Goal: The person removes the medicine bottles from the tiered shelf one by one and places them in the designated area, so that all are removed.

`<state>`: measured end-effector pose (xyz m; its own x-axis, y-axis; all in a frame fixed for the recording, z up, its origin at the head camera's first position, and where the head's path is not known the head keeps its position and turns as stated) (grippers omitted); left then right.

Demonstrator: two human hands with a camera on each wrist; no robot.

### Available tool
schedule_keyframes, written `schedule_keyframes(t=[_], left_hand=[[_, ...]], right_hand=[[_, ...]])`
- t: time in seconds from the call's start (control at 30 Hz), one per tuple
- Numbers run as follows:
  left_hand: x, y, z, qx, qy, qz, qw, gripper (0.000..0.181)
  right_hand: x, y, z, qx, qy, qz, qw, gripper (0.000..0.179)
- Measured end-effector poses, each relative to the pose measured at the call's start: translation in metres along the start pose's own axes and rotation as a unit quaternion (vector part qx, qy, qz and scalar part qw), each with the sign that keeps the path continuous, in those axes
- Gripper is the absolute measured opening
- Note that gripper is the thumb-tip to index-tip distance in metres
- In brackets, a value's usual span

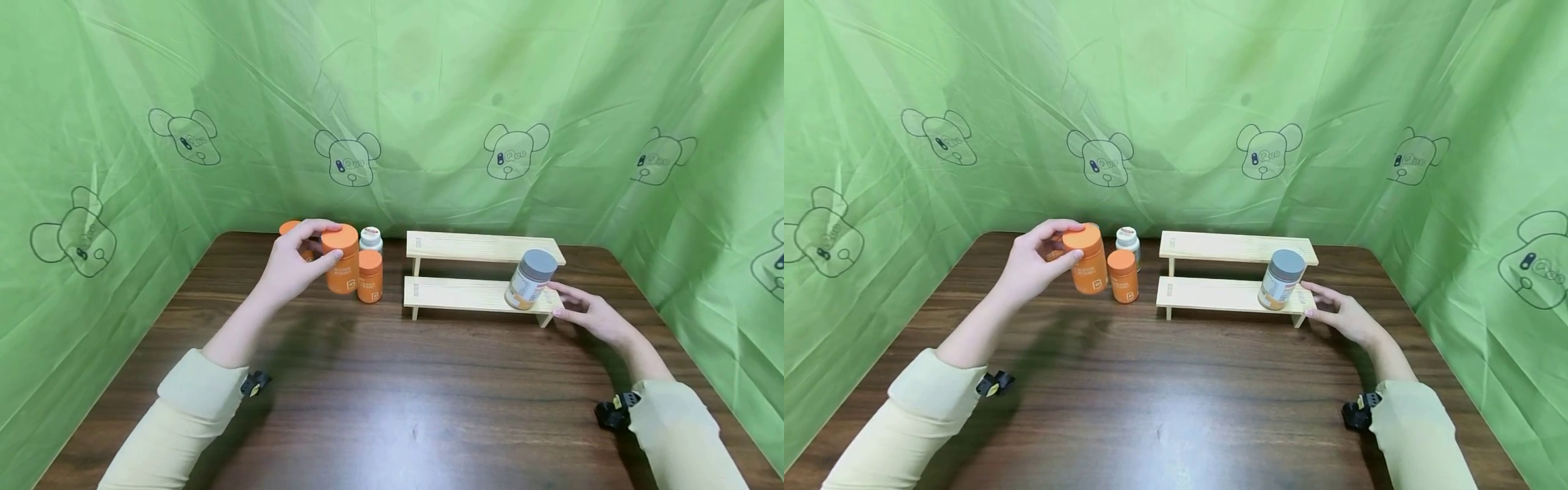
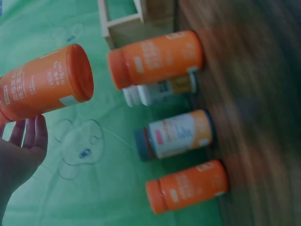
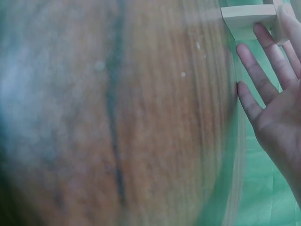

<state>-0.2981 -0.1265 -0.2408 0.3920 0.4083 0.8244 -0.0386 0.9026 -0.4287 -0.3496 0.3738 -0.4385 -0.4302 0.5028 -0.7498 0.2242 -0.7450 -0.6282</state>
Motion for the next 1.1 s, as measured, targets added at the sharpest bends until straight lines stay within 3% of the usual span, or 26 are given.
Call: schedule_keyframes(t=[0.13, 0.4, 0.63, 0.87, 1.1], left_hand=[[-0.015, -0.005, 0.000, 0.010, 0.003, 0.008, 0.9999, 0.036], [-0.049, -0.010, 0.000, 0.028, -0.022, 0.022, 0.9991, 0.035], [-0.087, -0.004, 0.008, 0.017, -0.072, 0.006, 0.9973, 0.037], [-0.146, 0.003, 0.024, 0.007, -0.107, 0.019, 0.9940, 0.039], [-0.166, 0.010, 0.027, -0.022, -0.126, 0.048, 0.9906, 0.041]], right_hand=[[0.002, 0.000, 0.000, -0.001, 0.009, 0.001, 1.0000, 0.059], [0.001, 0.000, 0.001, -0.003, -0.007, 0.008, 0.9999, 0.059], [0.003, 0.000, 0.001, -0.002, 0.002, 0.005, 1.0000, 0.059], [0.004, 0.000, 0.000, 0.001, 0.001, 0.011, 0.9999, 0.058], [0.010, 0.000, 0.001, -0.003, 0.013, 0.009, 0.9999, 0.059]])
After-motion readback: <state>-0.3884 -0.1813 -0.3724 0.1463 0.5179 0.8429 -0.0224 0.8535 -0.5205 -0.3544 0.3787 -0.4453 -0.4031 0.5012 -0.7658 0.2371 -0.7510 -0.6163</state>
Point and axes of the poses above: each hand's wrist, its own z-axis towards the middle knuckle, its own y-axis out of the palm, x = y × z, the point moved 10 cm from there along z, towards the middle knuckle, and after that the axes turned 11 degrees about -y, right-handed, at the moved point
